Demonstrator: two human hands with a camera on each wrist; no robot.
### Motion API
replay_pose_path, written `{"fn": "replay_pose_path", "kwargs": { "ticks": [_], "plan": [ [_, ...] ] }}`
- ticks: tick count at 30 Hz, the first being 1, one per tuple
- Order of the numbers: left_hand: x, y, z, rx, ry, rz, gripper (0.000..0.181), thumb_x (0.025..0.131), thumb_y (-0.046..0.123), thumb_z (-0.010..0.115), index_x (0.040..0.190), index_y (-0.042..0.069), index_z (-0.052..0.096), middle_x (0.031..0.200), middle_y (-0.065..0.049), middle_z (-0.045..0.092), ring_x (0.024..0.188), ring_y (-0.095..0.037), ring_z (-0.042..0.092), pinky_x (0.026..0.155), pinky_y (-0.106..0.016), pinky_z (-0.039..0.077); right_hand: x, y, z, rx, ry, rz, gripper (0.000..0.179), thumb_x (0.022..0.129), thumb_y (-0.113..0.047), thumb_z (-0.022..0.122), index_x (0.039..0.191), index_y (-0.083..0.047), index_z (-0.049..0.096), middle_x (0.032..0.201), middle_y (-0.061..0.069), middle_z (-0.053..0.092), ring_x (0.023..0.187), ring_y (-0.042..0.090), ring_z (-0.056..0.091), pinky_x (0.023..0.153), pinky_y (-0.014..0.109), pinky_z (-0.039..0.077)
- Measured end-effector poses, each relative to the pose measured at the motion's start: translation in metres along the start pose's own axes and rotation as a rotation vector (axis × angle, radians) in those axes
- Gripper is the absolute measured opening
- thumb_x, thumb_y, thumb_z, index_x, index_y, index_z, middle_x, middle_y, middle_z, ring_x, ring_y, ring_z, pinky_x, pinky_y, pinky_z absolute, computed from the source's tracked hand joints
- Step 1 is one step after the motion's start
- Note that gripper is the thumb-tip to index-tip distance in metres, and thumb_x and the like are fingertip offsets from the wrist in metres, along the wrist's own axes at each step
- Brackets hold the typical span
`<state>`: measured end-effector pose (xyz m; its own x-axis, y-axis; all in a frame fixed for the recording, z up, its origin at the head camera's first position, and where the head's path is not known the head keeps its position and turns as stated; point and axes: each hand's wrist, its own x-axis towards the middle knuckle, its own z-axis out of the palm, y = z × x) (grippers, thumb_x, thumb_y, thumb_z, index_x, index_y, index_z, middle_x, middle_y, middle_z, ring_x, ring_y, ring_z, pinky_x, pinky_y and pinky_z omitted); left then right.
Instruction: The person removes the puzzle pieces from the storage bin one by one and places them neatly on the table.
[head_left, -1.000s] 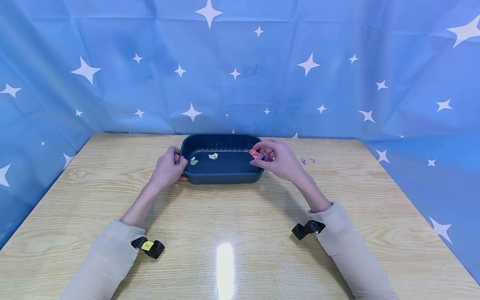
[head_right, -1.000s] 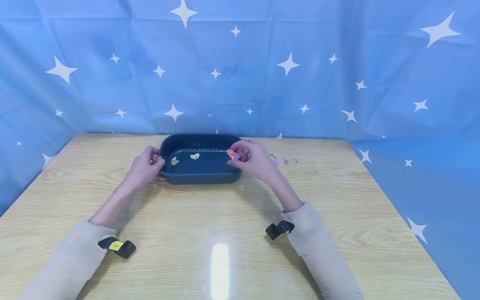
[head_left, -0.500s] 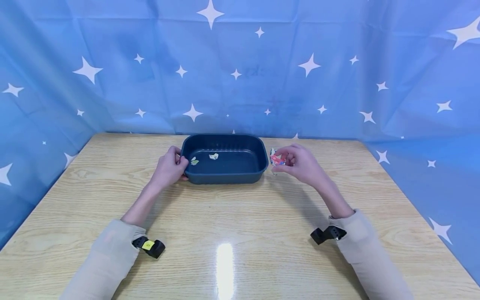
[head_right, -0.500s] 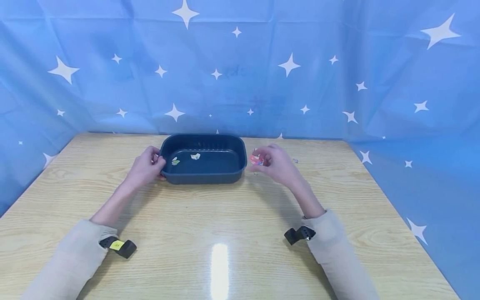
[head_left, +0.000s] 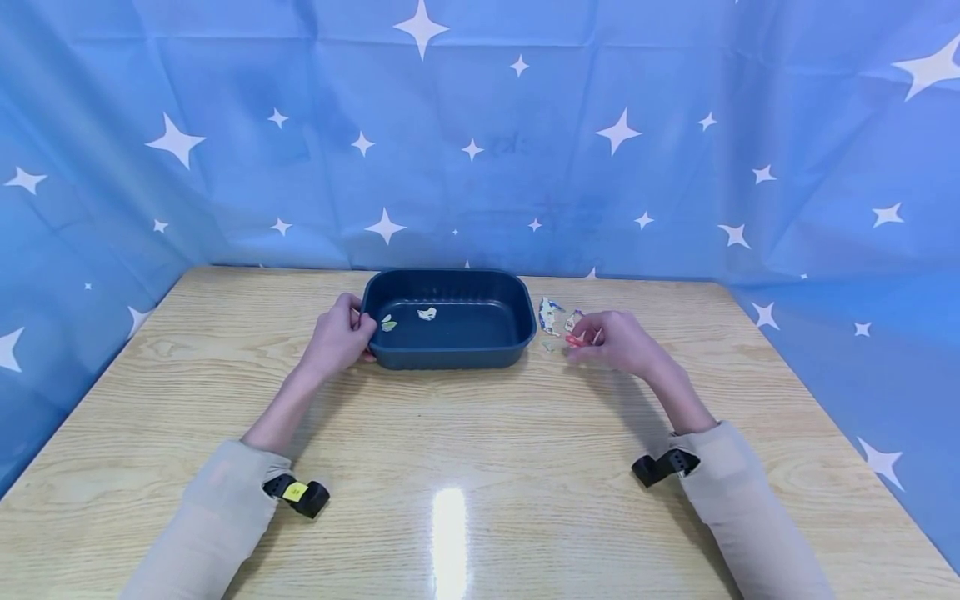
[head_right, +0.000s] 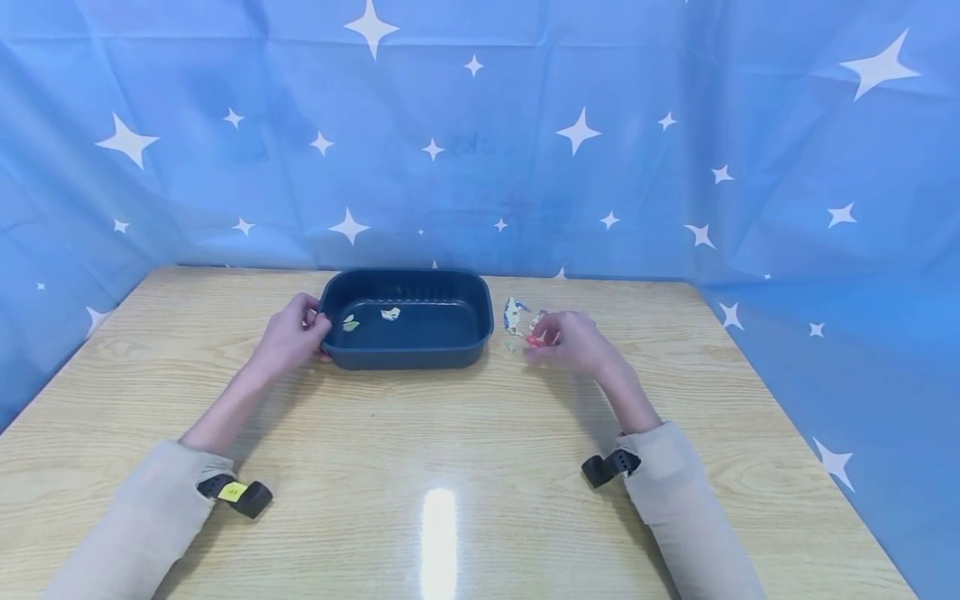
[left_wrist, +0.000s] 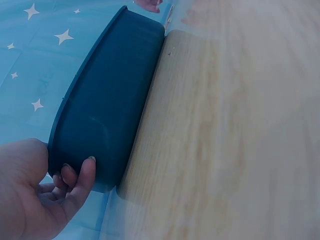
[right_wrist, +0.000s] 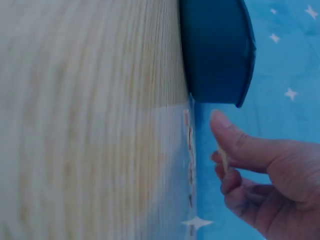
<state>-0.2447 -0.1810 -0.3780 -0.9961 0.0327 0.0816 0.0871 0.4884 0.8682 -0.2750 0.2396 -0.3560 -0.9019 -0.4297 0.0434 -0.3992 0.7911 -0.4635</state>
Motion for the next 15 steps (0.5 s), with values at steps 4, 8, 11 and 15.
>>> {"fn": "replay_pose_path", "kwargs": {
  "ticks": [4, 8, 11, 15],
  "plan": [
    [0.0, 0.0, 0.0, 0.003, -0.003, 0.001, 0.029, 0.1, 0.007, 0.044, 0.124, -0.011, 0.046, 0.084, -0.013, 0.054, 0.059, -0.024, 0.069, 0.059, -0.035, 0.064, 0.0, 0.007, 0.001, 0.0, -0.03, 0.001, 0.03, 0.08, -0.019, 0.087, 0.101, -0.002, 0.073, 0.081, 0.004, 0.067, 0.071, 0.018, 0.062, 0.063, 0.031, 0.051],
    [0.0, -0.001, 0.0, 0.005, -0.004, -0.005, 0.029, 0.1, 0.007, 0.044, 0.124, -0.011, 0.045, 0.083, -0.013, 0.053, 0.059, -0.024, 0.069, 0.058, -0.035, 0.064, -0.001, 0.01, 0.001, 0.015, -0.05, 0.003, 0.028, 0.081, -0.018, 0.086, 0.102, -0.003, 0.073, 0.087, 0.005, 0.069, 0.078, 0.019, 0.066, 0.068, 0.033, 0.055],
    [0.001, -0.002, 0.0, 0.007, -0.002, -0.008, 0.029, 0.1, 0.007, 0.044, 0.124, -0.01, 0.046, 0.083, -0.013, 0.053, 0.058, -0.024, 0.069, 0.058, -0.034, 0.064, -0.001, 0.011, 0.002, 0.024, -0.06, 0.001, 0.028, 0.082, -0.017, 0.085, 0.103, -0.003, 0.073, 0.088, 0.005, 0.07, 0.08, 0.02, 0.066, 0.071, 0.035, 0.055],
    [0.001, -0.001, 0.0, 0.005, -0.002, -0.01, 0.029, 0.1, 0.007, 0.044, 0.124, -0.01, 0.046, 0.082, -0.012, 0.052, 0.058, -0.024, 0.069, 0.058, -0.034, 0.064, 0.0, 0.012, 0.002, 0.03, -0.072, 0.003, 0.031, 0.081, -0.013, 0.084, 0.107, -0.001, 0.072, 0.093, 0.009, 0.07, 0.086, 0.024, 0.069, 0.079, 0.042, 0.058]
  ]
}}
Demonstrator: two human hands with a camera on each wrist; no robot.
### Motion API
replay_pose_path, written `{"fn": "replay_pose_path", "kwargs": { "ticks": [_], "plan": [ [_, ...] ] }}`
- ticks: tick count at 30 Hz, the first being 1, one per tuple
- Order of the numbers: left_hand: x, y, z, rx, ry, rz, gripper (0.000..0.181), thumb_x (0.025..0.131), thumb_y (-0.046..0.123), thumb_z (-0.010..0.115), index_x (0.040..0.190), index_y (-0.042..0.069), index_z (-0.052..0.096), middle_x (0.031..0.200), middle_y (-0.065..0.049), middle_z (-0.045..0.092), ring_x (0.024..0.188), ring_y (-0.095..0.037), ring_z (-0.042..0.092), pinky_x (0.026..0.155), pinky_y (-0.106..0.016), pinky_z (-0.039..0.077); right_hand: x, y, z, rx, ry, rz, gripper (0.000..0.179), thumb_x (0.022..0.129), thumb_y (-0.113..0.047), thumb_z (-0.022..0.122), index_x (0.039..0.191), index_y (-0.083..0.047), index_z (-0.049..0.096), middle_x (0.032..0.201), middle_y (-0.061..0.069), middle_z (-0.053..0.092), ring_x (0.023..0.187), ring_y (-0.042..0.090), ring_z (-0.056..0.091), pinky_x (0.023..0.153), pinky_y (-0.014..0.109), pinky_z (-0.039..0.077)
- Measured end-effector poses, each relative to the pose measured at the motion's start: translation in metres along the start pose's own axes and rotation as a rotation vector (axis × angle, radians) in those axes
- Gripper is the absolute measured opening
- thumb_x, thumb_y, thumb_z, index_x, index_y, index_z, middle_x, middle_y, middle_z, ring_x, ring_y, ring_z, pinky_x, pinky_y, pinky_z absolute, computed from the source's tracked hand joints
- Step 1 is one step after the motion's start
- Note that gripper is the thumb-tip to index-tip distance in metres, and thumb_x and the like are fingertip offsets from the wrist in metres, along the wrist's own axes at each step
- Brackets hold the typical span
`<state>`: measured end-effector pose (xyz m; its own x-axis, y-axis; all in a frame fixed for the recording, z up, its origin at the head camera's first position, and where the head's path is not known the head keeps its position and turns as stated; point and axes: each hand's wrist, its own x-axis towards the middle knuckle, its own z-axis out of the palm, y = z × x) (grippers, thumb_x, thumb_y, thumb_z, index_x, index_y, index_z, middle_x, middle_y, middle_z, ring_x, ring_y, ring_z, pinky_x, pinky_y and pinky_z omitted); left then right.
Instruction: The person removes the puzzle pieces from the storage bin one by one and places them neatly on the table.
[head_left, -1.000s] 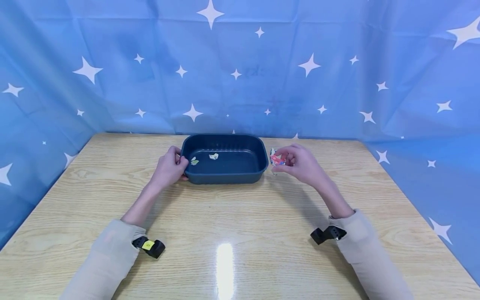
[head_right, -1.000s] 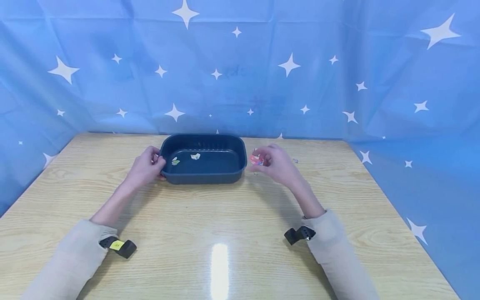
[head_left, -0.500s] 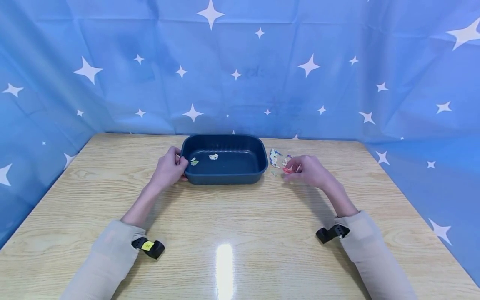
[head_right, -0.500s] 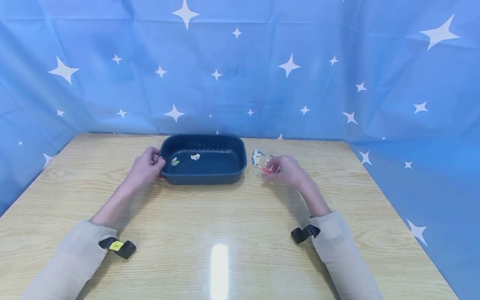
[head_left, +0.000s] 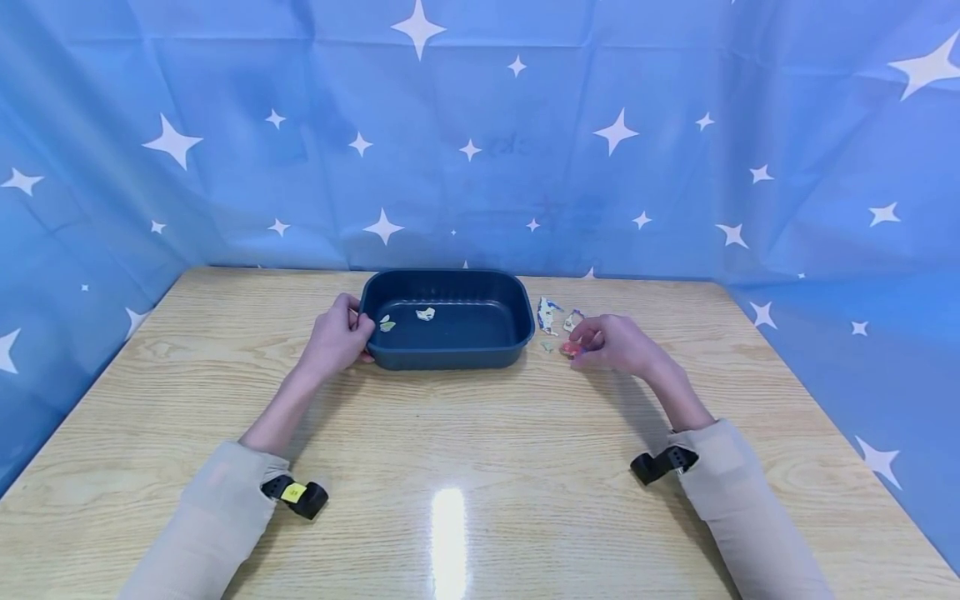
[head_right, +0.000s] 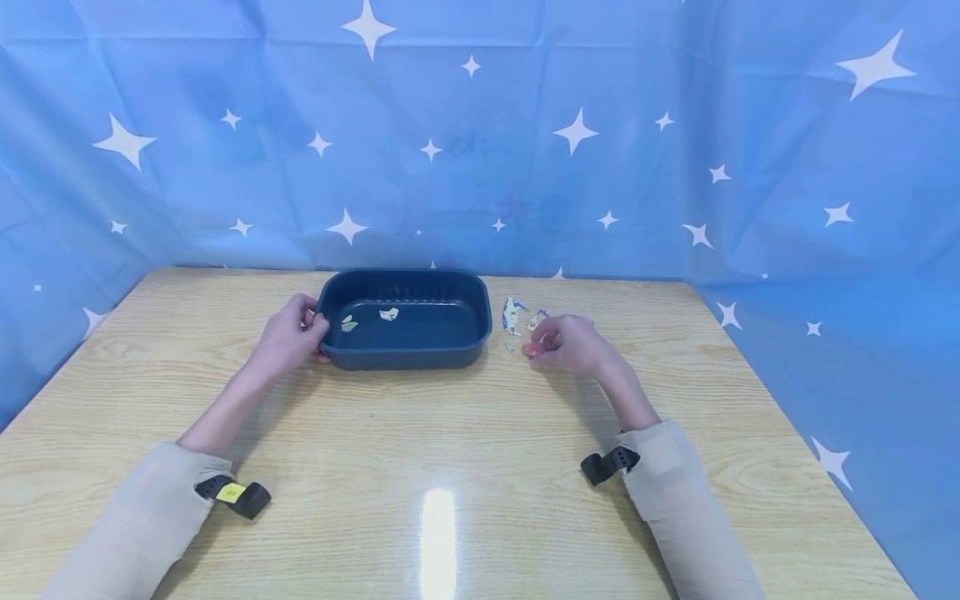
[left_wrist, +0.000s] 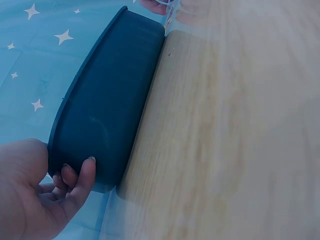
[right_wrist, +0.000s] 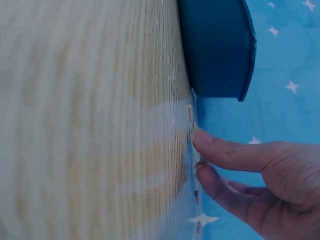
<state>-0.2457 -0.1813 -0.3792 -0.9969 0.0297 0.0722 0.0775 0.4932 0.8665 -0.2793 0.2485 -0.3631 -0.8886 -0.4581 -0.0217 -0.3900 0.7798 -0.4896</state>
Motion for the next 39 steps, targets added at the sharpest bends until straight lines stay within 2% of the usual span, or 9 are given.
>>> {"fn": "replay_pose_path", "kwargs": {
  "ticks": [5, 13, 20, 29, 39],
  "plan": [
    [0.0, 0.0, 0.0, -0.005, -0.001, -0.001, 0.03, 0.1, 0.007, 0.044, 0.124, -0.011, 0.046, 0.083, -0.012, 0.051, 0.058, -0.025, 0.069, 0.058, -0.034, 0.064, 0.0, 0.001, 0.0, 0.017, -0.015, 0.006, 0.034, 0.082, -0.006, 0.081, 0.112, 0.003, 0.068, 0.1, 0.016, 0.069, 0.092, 0.032, 0.071, 0.082, 0.047, 0.06],
    [-0.001, 0.0, 0.0, -0.01, 0.004, 0.011, 0.029, 0.1, 0.006, 0.044, 0.123, -0.011, 0.046, 0.083, -0.013, 0.054, 0.057, -0.025, 0.069, 0.057, -0.035, 0.064, -0.001, 0.0, -0.001, 0.073, -0.045, 0.037, 0.039, 0.086, -0.002, 0.076, 0.122, 0.007, 0.063, 0.109, 0.021, 0.066, 0.101, 0.037, 0.07, 0.087, 0.048, 0.06],
    [0.0, 0.001, 0.001, -0.02, 0.01, 0.026, 0.029, 0.099, 0.007, 0.044, 0.121, -0.011, 0.046, 0.085, -0.014, 0.058, 0.056, -0.024, 0.069, 0.056, -0.035, 0.064, -0.004, -0.002, -0.005, 0.081, -0.027, 0.051, 0.038, 0.089, -0.003, 0.073, 0.125, 0.005, 0.062, 0.113, 0.023, 0.066, 0.104, 0.038, 0.067, 0.087, 0.048, 0.059],
    [-0.001, 0.0, 0.0, -0.014, 0.003, 0.016, 0.029, 0.099, 0.007, 0.044, 0.122, -0.011, 0.046, 0.083, -0.013, 0.055, 0.056, -0.024, 0.069, 0.057, -0.035, 0.064, -0.001, -0.01, -0.009, 0.12, 0.078, 0.009, 0.031, 0.097, -0.012, 0.067, 0.123, 0.005, 0.065, 0.113, 0.02, 0.068, 0.102, 0.036, 0.067, 0.083, 0.044, 0.061],
    [-0.001, 0.001, -0.001, -0.024, -0.002, 0.023, 0.028, 0.099, 0.006, 0.044, 0.122, -0.012, 0.045, 0.083, -0.013, 0.055, 0.056, -0.024, 0.069, 0.057, -0.035, 0.064, 0.007, -0.037, -0.008, 0.159, 0.22, -0.085, 0.023, 0.099, -0.011, 0.063, 0.118, 0.002, 0.068, 0.116, 0.019, 0.068, 0.102, 0.032, 0.067, 0.09, 0.049, 0.059]
  ]
}}
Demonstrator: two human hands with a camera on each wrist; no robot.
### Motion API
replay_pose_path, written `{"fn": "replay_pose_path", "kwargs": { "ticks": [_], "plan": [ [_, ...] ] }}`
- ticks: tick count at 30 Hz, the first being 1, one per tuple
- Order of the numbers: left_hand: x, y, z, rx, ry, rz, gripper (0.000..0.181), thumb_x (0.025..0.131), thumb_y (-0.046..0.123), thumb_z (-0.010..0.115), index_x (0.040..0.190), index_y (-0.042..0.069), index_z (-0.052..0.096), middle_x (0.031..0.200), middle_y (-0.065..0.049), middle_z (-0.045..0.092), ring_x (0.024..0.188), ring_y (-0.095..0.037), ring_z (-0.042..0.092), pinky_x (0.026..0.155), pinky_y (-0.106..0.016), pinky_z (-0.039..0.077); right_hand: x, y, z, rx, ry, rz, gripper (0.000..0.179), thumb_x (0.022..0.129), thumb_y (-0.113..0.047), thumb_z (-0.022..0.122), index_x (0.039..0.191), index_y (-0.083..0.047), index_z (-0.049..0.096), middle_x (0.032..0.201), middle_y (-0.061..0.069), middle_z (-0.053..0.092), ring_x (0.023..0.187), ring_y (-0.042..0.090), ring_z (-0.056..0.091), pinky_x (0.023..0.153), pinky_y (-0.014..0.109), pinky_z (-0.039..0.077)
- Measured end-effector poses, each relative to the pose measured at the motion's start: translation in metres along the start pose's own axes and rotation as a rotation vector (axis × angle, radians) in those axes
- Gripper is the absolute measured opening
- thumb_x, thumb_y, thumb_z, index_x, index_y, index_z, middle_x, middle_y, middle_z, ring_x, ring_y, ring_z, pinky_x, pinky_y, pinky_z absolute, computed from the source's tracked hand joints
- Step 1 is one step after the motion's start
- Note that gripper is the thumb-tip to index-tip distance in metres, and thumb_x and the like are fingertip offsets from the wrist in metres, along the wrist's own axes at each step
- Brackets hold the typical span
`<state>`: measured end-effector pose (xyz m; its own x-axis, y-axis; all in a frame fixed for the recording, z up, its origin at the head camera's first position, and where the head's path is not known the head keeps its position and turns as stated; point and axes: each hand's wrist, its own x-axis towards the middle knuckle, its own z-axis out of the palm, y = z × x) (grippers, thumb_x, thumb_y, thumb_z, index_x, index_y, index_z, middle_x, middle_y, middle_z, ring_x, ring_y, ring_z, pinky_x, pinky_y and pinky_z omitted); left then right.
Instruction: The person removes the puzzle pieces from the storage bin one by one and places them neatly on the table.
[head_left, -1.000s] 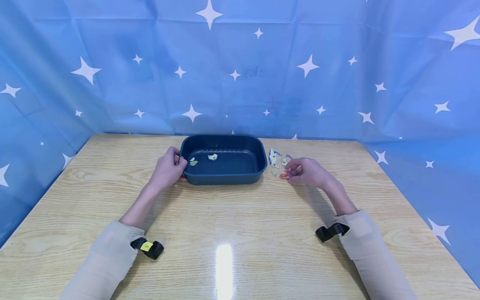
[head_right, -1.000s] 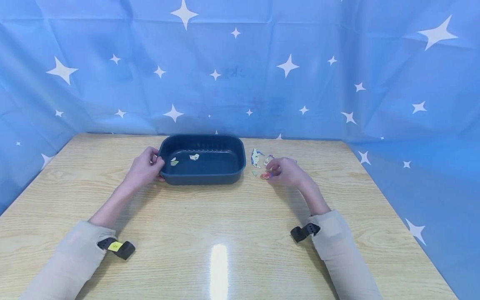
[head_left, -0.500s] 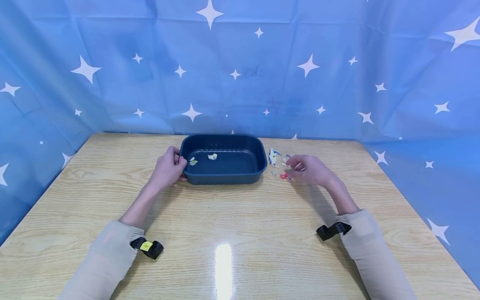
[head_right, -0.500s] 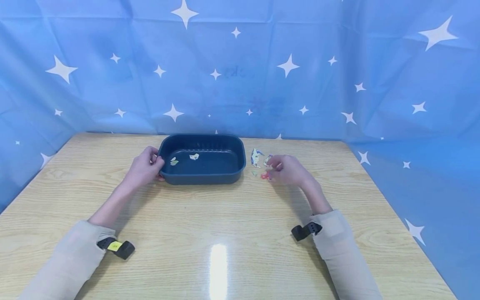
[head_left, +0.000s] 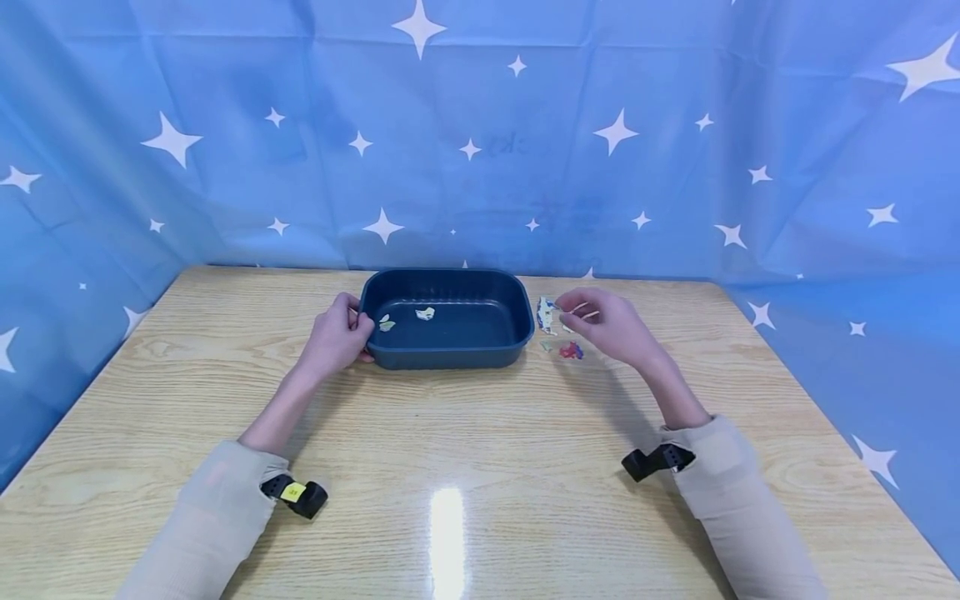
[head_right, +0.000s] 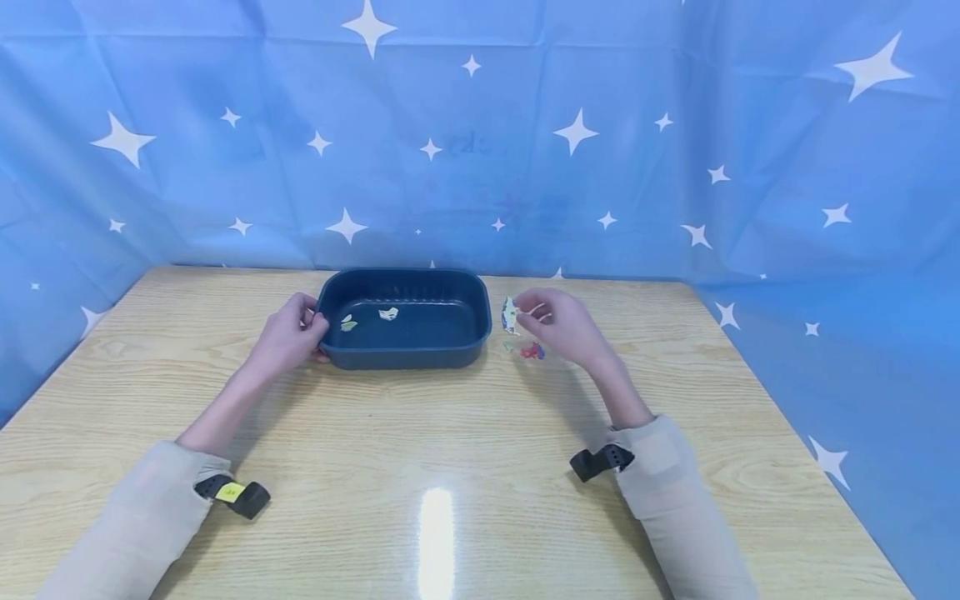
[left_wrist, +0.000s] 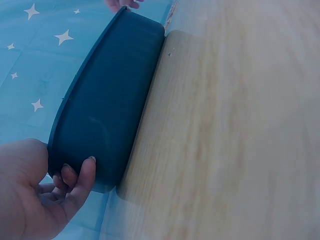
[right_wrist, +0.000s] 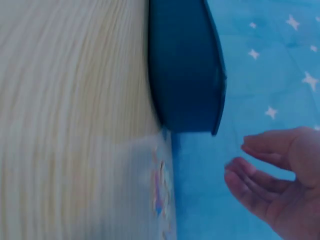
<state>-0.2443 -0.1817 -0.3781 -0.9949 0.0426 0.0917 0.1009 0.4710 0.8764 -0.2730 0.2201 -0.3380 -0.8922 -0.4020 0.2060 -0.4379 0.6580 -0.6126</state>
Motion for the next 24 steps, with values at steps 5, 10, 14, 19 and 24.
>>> {"fn": "replay_pose_path", "kwargs": {
  "ticks": [5, 10, 14, 19, 24],
  "plan": [
    [0.001, -0.001, 0.001, 0.001, 0.002, 0.004, 0.028, 0.1, 0.006, 0.044, 0.121, -0.012, 0.045, 0.084, -0.014, 0.056, 0.056, -0.024, 0.069, 0.057, -0.035, 0.064, 0.003, -0.017, 0.005, 0.05, 0.027, -0.047, 0.024, 0.098, -0.008, 0.064, 0.119, 0.003, 0.067, 0.115, 0.019, 0.068, 0.099, 0.03, 0.066, 0.09, 0.047, 0.059],
    [0.002, -0.002, 0.001, 0.01, 0.007, 0.003, 0.028, 0.099, 0.006, 0.044, 0.121, -0.011, 0.046, 0.083, -0.013, 0.055, 0.055, -0.022, 0.068, 0.056, -0.034, 0.064, 0.008, -0.032, 0.013, 0.067, 0.024, -0.091, 0.025, 0.097, -0.008, 0.065, 0.12, 0.003, 0.068, 0.114, 0.017, 0.069, 0.096, 0.026, 0.067, 0.089, 0.044, 0.059],
    [0.002, -0.001, 0.0, 0.012, 0.005, -0.004, 0.029, 0.099, 0.008, 0.044, 0.121, -0.01, 0.046, 0.083, -0.013, 0.054, 0.055, -0.021, 0.068, 0.056, -0.035, 0.064, 0.011, -0.04, 0.019, 0.071, 0.002, -0.103, 0.027, 0.098, -0.011, 0.065, 0.122, 0.001, 0.068, 0.116, 0.015, 0.069, 0.098, 0.024, 0.066, 0.091, 0.042, 0.059],
    [0.002, -0.001, 0.0, 0.016, 0.005, -0.005, 0.029, 0.099, 0.008, 0.044, 0.122, -0.01, 0.047, 0.083, -0.014, 0.053, 0.056, -0.024, 0.069, 0.057, -0.035, 0.064, 0.018, -0.046, 0.029, 0.088, -0.035, -0.116, 0.028, 0.098, -0.008, 0.065, 0.124, 0.001, 0.066, 0.119, 0.018, 0.067, 0.101, 0.025, 0.064, 0.092, 0.041, 0.057],
    [0.001, 0.0, 0.001, 0.016, 0.004, -0.007, 0.03, 0.099, 0.009, 0.044, 0.122, -0.01, 0.046, 0.084, -0.014, 0.054, 0.057, -0.026, 0.07, 0.057, -0.036, 0.064, 0.026, -0.051, 0.041, 0.096, -0.058, -0.12, 0.027, 0.098, -0.008, 0.064, 0.123, 0.001, 0.067, 0.115, 0.017, 0.067, 0.099, 0.024, 0.064, 0.089, 0.039, 0.058]
  ]
}}
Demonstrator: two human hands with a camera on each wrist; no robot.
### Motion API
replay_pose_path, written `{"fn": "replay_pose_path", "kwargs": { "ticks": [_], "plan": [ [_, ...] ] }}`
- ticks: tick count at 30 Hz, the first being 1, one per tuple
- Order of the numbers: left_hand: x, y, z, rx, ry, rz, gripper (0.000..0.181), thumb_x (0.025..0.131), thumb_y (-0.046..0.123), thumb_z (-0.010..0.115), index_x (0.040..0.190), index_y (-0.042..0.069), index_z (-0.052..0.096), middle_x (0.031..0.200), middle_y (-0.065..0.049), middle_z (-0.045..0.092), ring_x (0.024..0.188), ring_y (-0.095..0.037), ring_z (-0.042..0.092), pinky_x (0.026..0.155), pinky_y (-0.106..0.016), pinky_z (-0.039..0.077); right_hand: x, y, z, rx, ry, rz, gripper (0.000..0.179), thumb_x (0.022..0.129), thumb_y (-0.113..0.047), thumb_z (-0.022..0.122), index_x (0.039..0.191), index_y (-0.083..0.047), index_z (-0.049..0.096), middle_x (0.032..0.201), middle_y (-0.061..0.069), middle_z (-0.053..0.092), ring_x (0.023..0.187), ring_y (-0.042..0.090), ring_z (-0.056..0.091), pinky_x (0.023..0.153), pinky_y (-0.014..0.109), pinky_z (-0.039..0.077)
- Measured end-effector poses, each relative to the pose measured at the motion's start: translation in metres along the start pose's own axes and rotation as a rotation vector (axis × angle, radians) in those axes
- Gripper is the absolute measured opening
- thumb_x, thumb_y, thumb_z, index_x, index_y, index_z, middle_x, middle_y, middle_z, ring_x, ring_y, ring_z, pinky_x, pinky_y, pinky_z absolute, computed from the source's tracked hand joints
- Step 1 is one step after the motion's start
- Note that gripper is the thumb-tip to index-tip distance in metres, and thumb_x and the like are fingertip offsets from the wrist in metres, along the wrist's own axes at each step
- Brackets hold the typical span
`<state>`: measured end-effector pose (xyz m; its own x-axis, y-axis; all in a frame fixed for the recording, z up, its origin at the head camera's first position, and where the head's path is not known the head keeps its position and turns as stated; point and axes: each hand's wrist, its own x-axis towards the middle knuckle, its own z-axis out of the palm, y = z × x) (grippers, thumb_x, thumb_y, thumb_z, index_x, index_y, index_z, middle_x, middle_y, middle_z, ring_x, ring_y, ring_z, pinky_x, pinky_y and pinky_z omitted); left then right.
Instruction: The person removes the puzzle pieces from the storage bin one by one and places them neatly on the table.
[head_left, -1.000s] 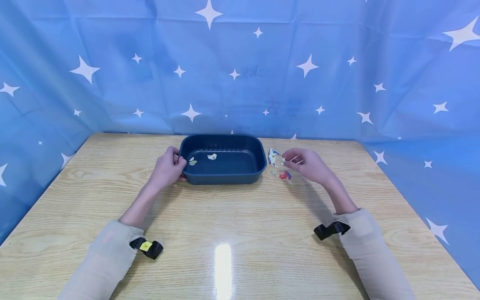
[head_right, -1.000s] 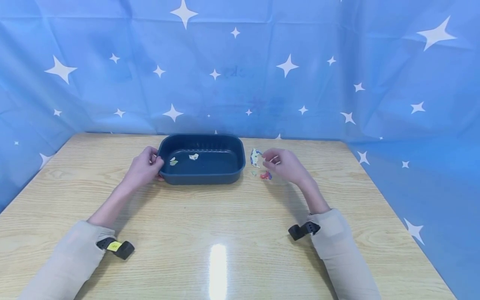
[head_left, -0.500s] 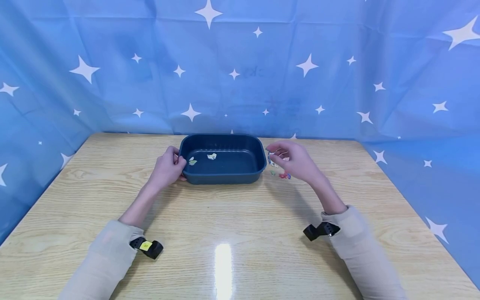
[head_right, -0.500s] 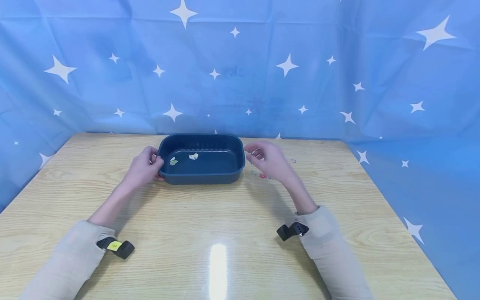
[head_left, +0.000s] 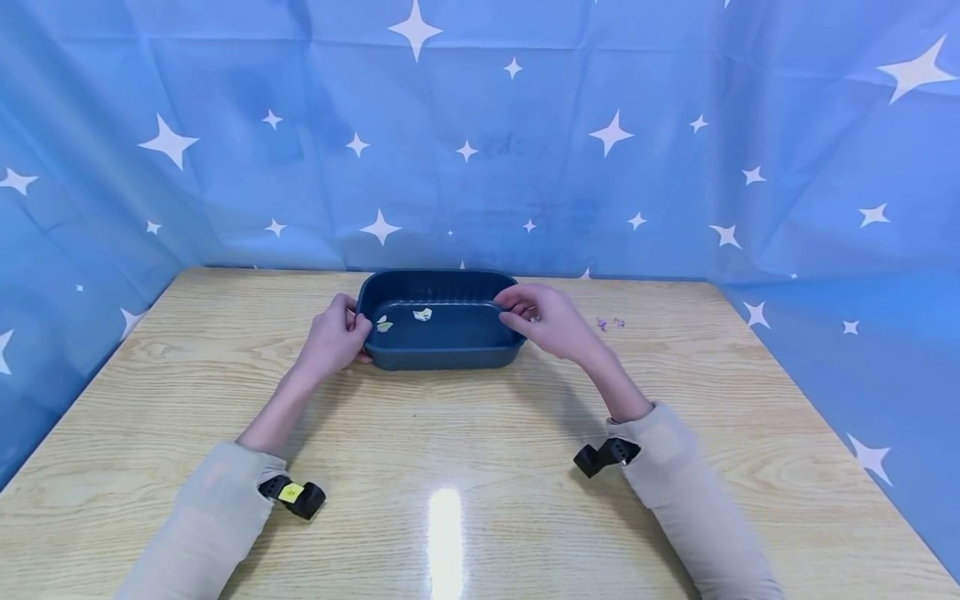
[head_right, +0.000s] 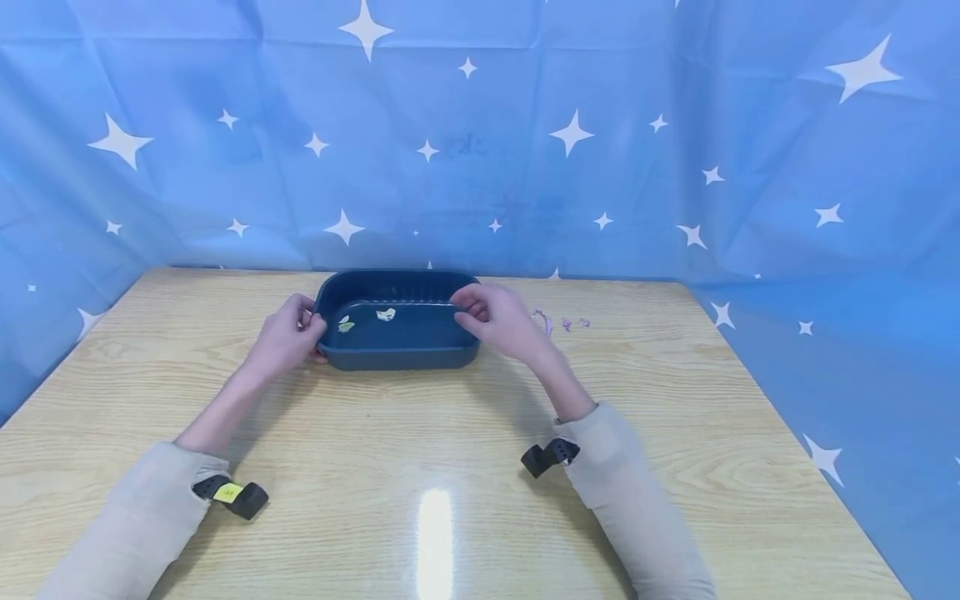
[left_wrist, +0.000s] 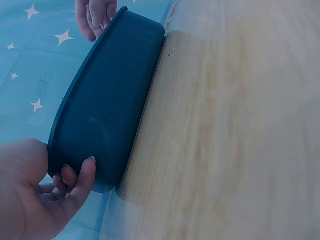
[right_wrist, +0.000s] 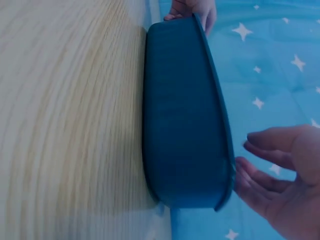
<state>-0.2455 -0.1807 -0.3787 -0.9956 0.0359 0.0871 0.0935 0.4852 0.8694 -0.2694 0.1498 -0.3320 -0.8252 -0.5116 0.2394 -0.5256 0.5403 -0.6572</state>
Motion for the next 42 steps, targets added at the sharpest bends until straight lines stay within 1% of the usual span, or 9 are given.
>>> {"fn": "replay_pose_path", "kwargs": {
  "ticks": [5, 9, 15, 21, 26, 32, 36, 42],
  "plan": [
    [0.0, 0.0, 0.001, -0.01, 0.0, 0.003, 0.029, 0.099, 0.008, 0.044, 0.122, -0.01, 0.046, 0.085, -0.015, 0.055, 0.057, -0.026, 0.07, 0.056, -0.035, 0.064, 0.011, -0.002, 0.012, 0.017, -0.015, -0.001, 0.027, 0.099, -0.011, 0.064, 0.124, 0.0, 0.066, 0.117, 0.013, 0.067, 0.101, 0.024, 0.065, 0.09, 0.039, 0.058],
    [0.0, 0.0, 0.001, -0.016, 0.0, 0.004, 0.029, 0.099, 0.008, 0.044, 0.122, -0.01, 0.046, 0.085, -0.015, 0.056, 0.057, -0.025, 0.069, 0.056, -0.035, 0.064, 0.021, -0.003, 0.021, 0.027, -0.024, -0.008, 0.028, 0.099, -0.01, 0.064, 0.124, 0.002, 0.065, 0.119, 0.015, 0.067, 0.103, 0.025, 0.065, 0.091, 0.04, 0.058],
    [0.0, 0.0, 0.002, -0.019, -0.002, 0.005, 0.029, 0.099, 0.007, 0.044, 0.122, -0.01, 0.046, 0.084, -0.014, 0.055, 0.057, -0.025, 0.069, 0.056, -0.035, 0.064, 0.036, -0.006, 0.036, -0.004, -0.02, -0.031, 0.028, 0.098, -0.01, 0.065, 0.123, 0.002, 0.066, 0.12, 0.018, 0.066, 0.103, 0.027, 0.066, 0.093, 0.041, 0.057],
    [0.001, 0.0, 0.002, -0.017, -0.004, -0.004, 0.029, 0.099, 0.008, 0.045, 0.122, -0.01, 0.046, 0.085, -0.015, 0.055, 0.057, -0.025, 0.069, 0.056, -0.035, 0.064, 0.048, -0.009, 0.048, 0.013, -0.005, 0.006, 0.029, 0.098, -0.012, 0.066, 0.124, 0.0, 0.066, 0.12, 0.016, 0.066, 0.104, 0.027, 0.066, 0.095, 0.04, 0.056],
    [0.001, 0.001, 0.001, -0.012, -0.009, -0.005, 0.03, 0.1, 0.008, 0.044, 0.123, -0.01, 0.045, 0.085, -0.014, 0.054, 0.057, -0.025, 0.069, 0.057, -0.035, 0.064, 0.056, -0.01, 0.055, 0.044, -0.01, 0.035, 0.028, 0.098, -0.012, 0.065, 0.125, -0.002, 0.065, 0.123, 0.018, 0.066, 0.107, 0.027, 0.065, 0.096, 0.039, 0.055],
    [0.001, 0.0, 0.0, -0.004, -0.007, 0.006, 0.029, 0.099, 0.008, 0.043, 0.122, -0.011, 0.045, 0.084, -0.014, 0.054, 0.057, -0.024, 0.069, 0.057, -0.035, 0.064, 0.067, -0.011, 0.064, 0.061, -0.016, 0.052, 0.03, 0.099, -0.01, 0.064, 0.127, 0.001, 0.064, 0.124, 0.018, 0.066, 0.107, 0.027, 0.064, 0.097, 0.039, 0.054],
    [0.0, 0.0, 0.0, -0.008, -0.007, 0.002, 0.03, 0.099, 0.008, 0.043, 0.123, -0.011, 0.045, 0.085, -0.014, 0.054, 0.056, -0.022, 0.069, 0.058, -0.034, 0.064, 0.074, -0.015, 0.072, 0.059, -0.056, 0.063, 0.031, 0.1, -0.012, 0.063, 0.129, 0.0, 0.064, 0.124, 0.016, 0.065, 0.108, 0.026, 0.063, 0.098, 0.038, 0.054],
    [0.0, 0.001, 0.0, -0.008, 0.0, -0.006, 0.028, 0.099, 0.007, 0.044, 0.121, -0.01, 0.046, 0.084, -0.014, 0.053, 0.057, -0.023, 0.069, 0.058, -0.034, 0.064, 0.079, -0.018, 0.082, -0.038, -0.151, 0.102, 0.035, 0.1, -0.017, 0.064, 0.133, -0.004, 0.063, 0.131, 0.012, 0.062, 0.113, 0.027, 0.061, 0.101, 0.037, 0.053]
  ]
}}
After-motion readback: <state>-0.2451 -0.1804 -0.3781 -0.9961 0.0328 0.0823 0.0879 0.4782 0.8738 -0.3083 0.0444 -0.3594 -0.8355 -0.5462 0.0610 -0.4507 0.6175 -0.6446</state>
